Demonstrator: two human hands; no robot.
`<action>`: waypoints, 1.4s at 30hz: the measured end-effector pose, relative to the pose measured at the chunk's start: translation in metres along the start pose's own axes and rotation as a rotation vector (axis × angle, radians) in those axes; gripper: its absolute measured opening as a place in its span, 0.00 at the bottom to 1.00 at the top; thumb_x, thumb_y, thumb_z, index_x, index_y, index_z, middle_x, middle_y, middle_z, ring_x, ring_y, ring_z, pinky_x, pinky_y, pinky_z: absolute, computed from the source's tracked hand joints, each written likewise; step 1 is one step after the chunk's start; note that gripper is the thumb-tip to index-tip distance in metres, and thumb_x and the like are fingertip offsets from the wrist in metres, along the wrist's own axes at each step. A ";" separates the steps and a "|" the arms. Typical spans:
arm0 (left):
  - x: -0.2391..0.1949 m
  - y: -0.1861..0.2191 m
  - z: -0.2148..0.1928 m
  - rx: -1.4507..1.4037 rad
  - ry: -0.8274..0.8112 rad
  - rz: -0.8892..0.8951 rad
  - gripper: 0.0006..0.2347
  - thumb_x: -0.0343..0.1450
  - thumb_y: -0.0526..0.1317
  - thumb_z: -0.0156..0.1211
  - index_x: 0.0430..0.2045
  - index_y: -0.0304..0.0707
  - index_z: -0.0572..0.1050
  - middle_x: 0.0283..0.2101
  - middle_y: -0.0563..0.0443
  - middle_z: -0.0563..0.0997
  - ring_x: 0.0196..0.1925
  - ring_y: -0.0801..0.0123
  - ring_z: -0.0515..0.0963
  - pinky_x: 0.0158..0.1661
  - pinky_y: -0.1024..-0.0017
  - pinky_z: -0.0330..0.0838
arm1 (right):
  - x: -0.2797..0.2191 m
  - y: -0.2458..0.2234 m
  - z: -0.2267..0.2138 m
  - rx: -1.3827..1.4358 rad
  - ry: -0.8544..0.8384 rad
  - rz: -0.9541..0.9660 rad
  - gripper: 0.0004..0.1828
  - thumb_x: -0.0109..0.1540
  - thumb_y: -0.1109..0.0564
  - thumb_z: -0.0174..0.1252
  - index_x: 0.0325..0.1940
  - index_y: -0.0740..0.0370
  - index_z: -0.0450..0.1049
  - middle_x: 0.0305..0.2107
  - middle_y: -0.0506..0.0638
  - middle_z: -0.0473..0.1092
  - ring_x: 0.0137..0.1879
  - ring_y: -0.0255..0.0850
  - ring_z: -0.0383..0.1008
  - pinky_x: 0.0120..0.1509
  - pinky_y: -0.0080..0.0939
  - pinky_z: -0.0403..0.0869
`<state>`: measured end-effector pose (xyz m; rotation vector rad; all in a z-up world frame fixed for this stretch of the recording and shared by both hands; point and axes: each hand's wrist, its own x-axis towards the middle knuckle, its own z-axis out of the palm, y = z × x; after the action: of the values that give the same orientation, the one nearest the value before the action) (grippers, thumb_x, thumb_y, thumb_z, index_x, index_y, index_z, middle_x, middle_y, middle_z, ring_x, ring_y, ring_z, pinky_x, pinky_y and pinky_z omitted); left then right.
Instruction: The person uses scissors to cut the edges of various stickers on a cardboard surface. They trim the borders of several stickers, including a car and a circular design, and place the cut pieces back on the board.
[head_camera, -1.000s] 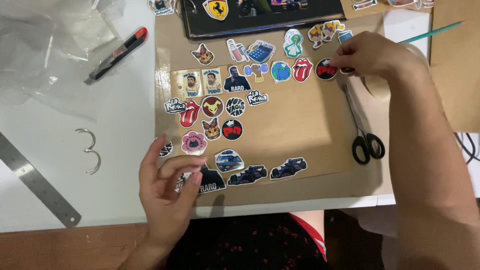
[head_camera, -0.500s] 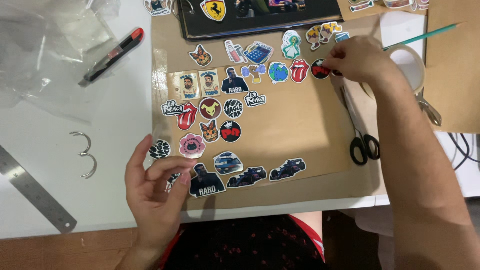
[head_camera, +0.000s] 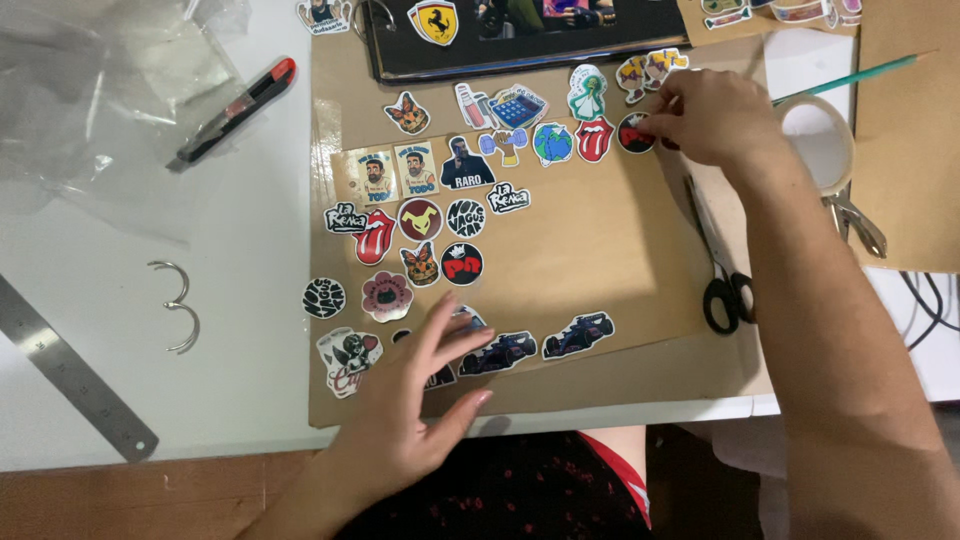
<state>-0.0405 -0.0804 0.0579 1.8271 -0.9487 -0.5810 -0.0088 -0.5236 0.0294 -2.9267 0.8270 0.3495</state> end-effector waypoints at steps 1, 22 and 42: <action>0.001 0.001 0.000 0.002 0.001 0.002 0.35 0.69 0.42 0.62 0.68 0.32 0.50 0.59 0.53 0.81 0.68 0.61 0.72 0.62 0.65 0.63 | -0.002 -0.003 0.002 0.000 0.003 0.000 0.18 0.63 0.33 0.64 0.45 0.46 0.78 0.39 0.50 0.77 0.46 0.54 0.74 0.43 0.56 0.68; 0.004 0.011 0.001 -0.311 0.345 0.042 0.12 0.68 0.32 0.63 0.45 0.37 0.78 0.46 0.50 0.82 0.46 0.68 0.81 0.50 0.74 0.76 | -0.036 0.006 0.001 0.186 0.435 -0.208 0.22 0.59 0.40 0.80 0.30 0.53 0.76 0.25 0.44 0.74 0.30 0.40 0.72 0.32 0.43 0.66; 0.037 0.031 0.024 -0.932 0.202 -0.335 0.08 0.65 0.36 0.67 0.33 0.34 0.84 0.37 0.48 0.87 0.43 0.69 0.83 0.47 0.71 0.77 | -0.236 0.043 0.050 0.216 0.383 -0.319 0.30 0.54 0.68 0.57 0.62 0.74 0.72 0.59 0.68 0.71 0.60 0.60 0.74 0.66 0.54 0.70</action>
<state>-0.0478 -0.1304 0.0758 1.1484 -0.1468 -0.8441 -0.2362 -0.4335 0.0369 -2.8849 0.3803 -0.3120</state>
